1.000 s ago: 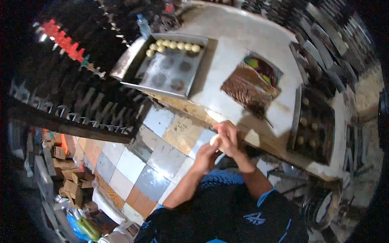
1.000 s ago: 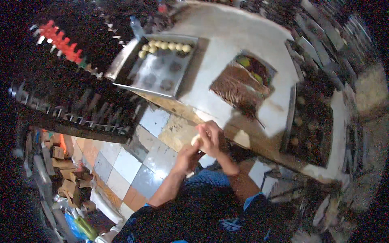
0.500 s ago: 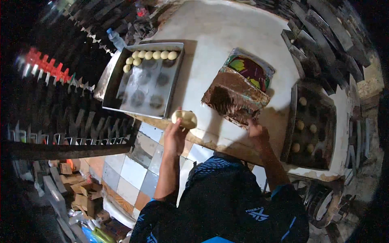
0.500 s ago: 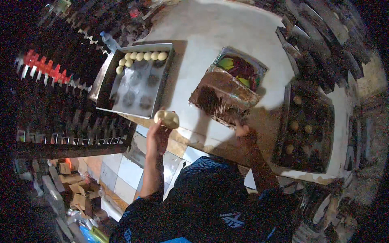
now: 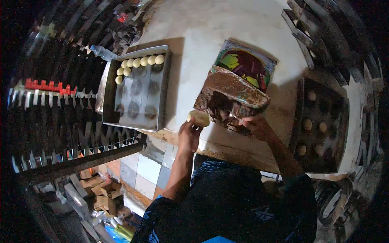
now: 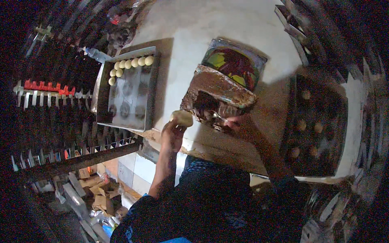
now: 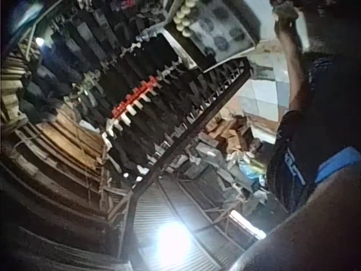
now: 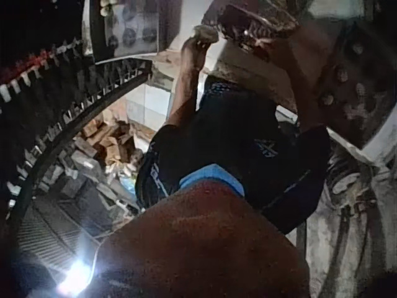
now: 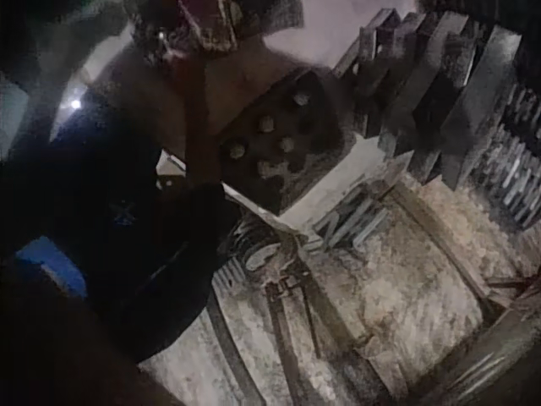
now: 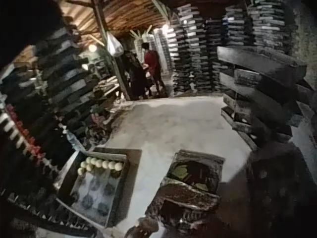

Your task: The person pours liquid into a dough mixer using a scoop, then moves to a workbench to fill dough balls with chocolate paste by hand, seals them, places them onto baking trays, and stacks the filled tray onto a rack.

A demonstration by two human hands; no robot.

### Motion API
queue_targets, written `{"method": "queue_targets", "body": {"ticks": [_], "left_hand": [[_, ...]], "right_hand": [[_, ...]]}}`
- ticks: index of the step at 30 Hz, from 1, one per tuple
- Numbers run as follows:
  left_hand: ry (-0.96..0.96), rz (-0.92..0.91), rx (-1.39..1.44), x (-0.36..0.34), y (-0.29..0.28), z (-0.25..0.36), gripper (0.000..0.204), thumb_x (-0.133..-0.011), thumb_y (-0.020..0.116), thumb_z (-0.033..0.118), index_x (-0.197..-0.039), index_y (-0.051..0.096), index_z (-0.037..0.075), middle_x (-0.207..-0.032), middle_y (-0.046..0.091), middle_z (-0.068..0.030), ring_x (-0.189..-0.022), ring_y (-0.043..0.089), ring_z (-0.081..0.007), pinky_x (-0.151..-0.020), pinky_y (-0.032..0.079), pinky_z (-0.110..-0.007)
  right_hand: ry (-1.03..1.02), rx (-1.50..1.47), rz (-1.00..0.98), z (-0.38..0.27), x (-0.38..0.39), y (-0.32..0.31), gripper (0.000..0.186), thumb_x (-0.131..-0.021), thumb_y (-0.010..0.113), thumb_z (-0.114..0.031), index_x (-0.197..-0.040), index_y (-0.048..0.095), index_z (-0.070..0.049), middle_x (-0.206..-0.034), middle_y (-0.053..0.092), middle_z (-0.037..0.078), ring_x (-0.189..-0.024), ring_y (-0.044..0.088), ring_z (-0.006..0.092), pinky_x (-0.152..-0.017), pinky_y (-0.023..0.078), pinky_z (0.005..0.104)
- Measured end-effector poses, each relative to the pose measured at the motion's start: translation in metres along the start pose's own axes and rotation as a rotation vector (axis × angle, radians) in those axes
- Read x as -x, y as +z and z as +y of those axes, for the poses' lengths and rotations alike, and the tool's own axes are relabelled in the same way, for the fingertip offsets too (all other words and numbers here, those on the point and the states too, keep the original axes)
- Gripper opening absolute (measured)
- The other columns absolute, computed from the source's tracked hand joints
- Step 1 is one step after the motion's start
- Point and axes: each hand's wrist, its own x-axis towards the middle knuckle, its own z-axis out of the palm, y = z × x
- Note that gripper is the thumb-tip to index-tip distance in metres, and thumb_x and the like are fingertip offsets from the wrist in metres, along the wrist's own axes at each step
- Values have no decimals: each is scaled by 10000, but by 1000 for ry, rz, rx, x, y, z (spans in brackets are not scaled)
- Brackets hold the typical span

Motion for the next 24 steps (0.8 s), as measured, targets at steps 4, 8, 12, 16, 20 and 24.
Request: {"method": "queue_targets", "body": {"ticks": [4,8,12,16,20,24], "left_hand": [[-360,-105,42,-4,15,-28,332,-962,351,198,-1207,501,31,-1085,568,-83,-958,568,-193,-794,509,-315],[-345,-201,50,-1,26,-32,308,-969,374,203,-1214,491,58,-1082,563,-88,-961,562,-183,-809,504,-312],[-188,-180,160,15,20,-12,309,-972,383,216,-1202,491,40,-1129,558,-101,-1020,561,-207,-894,488,-340],[-145,-338,282,43,4,11,335,-962,414,233,-1227,474,38,-1189,544,-118,-1089,550,-231,-865,517,-347],[228,-404,-95,81,-8,13,504,-920,482,278,-1321,354,0,-1268,475,-165,-1157,490,-272,-935,453,-369],[1066,-249,-1054,133,-39,22,598,-907,477,127,-1403,181,-30,-1403,264,-202,-1242,369,-283,-1026,301,-372]], "right_hand": [[-209,-69,260,-7,25,34,326,-855,539,-85,-1180,565,-68,-1009,656,121,-636,558,252,-607,507,350],[-84,542,276,-6,57,48,530,-798,595,-50,-1307,464,-117,-1084,627,121,-669,590,274,-632,523,393],[-66,852,326,-11,70,36,563,-806,594,-51,-1340,428,-119,-1012,608,134,-642,576,261,-596,524,390],[178,904,111,-59,46,49,467,-817,618,-91,-1269,503,-73,-990,580,144,-739,615,290,-658,541,387],[-257,210,516,-154,12,101,354,-782,682,-182,-1068,596,8,-963,567,142,-821,609,273,-696,510,350],[-117,154,515,-245,11,152,303,-761,699,-178,-932,603,53,-954,569,153,-723,606,239,-613,491,293]]}}
